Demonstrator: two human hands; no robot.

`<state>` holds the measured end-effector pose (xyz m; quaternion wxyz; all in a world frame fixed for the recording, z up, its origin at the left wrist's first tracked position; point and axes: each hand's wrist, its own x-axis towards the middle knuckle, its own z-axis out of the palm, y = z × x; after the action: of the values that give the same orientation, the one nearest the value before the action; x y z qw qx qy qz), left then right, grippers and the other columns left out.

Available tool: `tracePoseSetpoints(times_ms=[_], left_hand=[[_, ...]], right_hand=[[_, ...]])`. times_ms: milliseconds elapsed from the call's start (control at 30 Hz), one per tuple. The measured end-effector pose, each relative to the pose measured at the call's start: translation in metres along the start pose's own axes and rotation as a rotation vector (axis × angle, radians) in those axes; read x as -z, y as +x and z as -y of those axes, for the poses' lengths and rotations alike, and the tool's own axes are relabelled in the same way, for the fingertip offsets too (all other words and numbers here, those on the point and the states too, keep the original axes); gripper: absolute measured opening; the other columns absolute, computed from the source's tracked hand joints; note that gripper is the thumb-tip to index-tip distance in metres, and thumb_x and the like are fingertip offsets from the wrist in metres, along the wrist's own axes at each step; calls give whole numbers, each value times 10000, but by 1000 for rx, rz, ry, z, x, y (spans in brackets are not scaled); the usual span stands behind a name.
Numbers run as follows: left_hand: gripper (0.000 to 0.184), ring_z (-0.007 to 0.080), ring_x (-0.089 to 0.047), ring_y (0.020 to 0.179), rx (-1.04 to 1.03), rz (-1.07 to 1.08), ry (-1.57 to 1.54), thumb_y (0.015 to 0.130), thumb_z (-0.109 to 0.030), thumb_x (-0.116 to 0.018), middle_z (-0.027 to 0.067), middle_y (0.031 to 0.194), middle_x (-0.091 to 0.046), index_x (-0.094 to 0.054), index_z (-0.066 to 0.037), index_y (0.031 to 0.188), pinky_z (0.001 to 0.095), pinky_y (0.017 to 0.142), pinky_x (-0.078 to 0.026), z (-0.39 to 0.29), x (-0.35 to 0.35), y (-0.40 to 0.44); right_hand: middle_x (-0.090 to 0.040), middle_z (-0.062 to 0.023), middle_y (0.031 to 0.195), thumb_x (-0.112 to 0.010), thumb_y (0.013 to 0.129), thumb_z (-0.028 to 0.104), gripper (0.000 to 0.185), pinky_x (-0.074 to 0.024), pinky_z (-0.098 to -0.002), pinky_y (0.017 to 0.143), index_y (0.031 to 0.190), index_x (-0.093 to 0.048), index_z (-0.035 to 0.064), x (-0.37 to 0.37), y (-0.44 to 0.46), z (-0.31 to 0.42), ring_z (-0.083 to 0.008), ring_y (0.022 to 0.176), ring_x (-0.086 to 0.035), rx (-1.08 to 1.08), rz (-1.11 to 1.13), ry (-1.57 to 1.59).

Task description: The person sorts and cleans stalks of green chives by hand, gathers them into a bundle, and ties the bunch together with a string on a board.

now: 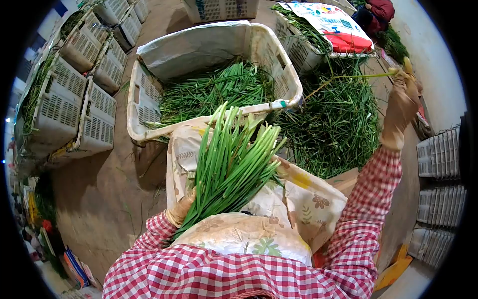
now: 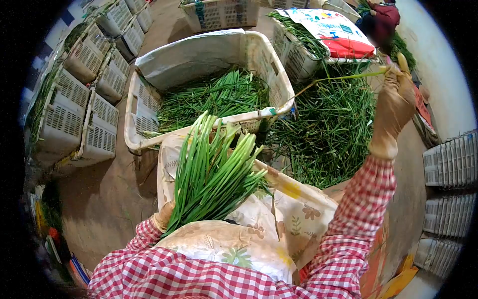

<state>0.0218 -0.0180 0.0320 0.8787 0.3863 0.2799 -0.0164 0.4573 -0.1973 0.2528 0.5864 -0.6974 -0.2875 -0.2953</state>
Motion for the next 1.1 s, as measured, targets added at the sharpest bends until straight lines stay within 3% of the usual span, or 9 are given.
tracePoseSetpoints(times_ms=[67,200,367,767,833,900,1000,1067,1100], left_hand=[[609,151,-498,1067,-3,13,-4,900,-424,-511,49,1242,-494,-366,-61,1367,288,902,-434,-3,-2,2],[604,148,-500,1046,6,49,1,877,-386,-536,47,1213,-507,-379,-52,1354,284,888,-432,-7,-11,6],[600,144,-502,1019,24,76,24,848,-338,-567,45,1177,-522,-395,-40,1339,279,871,-428,-12,-18,7],[603,135,-508,954,44,142,53,778,-224,-643,39,1089,-559,-433,-12,1302,265,830,-420,-19,-40,2],[605,133,-509,943,38,156,68,767,-205,-655,39,1075,-565,-440,-7,1296,263,823,-418,-22,-47,0],[607,132,-510,932,3,167,82,755,-186,-668,38,1060,-571,-446,-2,1290,261,816,-417,-26,-55,-3],[577,119,-507,908,57,166,127,759,-192,-682,34,1043,-578,-476,4,1261,260,806,-414,-28,-55,-7],[545,106,-501,899,156,164,171,778,-226,-686,32,1044,-578,-502,5,1235,260,803,-412,-31,-51,-8],[543,104,-499,902,191,162,167,781,-235,-688,33,1047,-577,-504,4,1233,259,804,-411,-31,-52,-7]], right_hand=[[-673,-100,968,-565,894,326,315,-464,-354,793,1069,-655,80,-1,-1,-22,-220,860,-623,125,238,-873],[-642,-53,1067,-677,787,248,245,-338,-422,964,1016,-669,162,-29,-75,19,-204,1029,-568,393,823,-138],[-594,16,1119,-729,712,250,220,-29,-555,1086,926,-700,205,-50,-137,37,-209,1164,-472,463,1348,-222],[-549,-50,603,-558,791,13,121,-354,-444,996,858,-577,111,-63,-161,-19,-210,643,-608,445,727,-391],[-546,-76,586,-517,874,56,77,-488,-352,558,814,-548,94,-64,-142,-63,-223,554,-581,448,577,-540],[-472,-73,502,-514,910,123,114,-384,-355,405,803,-514,83,-52,-114,-104,-228,440,-491,437,485,-662],[-638,-167,885,-515,878,104,257,-389,-487,838,1126,-572,72,-31,-82,-130,-307,813,-623,259,478,-1168],[-603,-176,1124,-526,882,119,323,-412,-450,905,1198,-551,54,-37,-82,-124,-301,992,-588,333,340,-949],[-605,-174,1127,-547,879,154,335,-406,-435,940,1195,-554,40,-40,-79,-84,-303,1027,-573,114,543,-498]])
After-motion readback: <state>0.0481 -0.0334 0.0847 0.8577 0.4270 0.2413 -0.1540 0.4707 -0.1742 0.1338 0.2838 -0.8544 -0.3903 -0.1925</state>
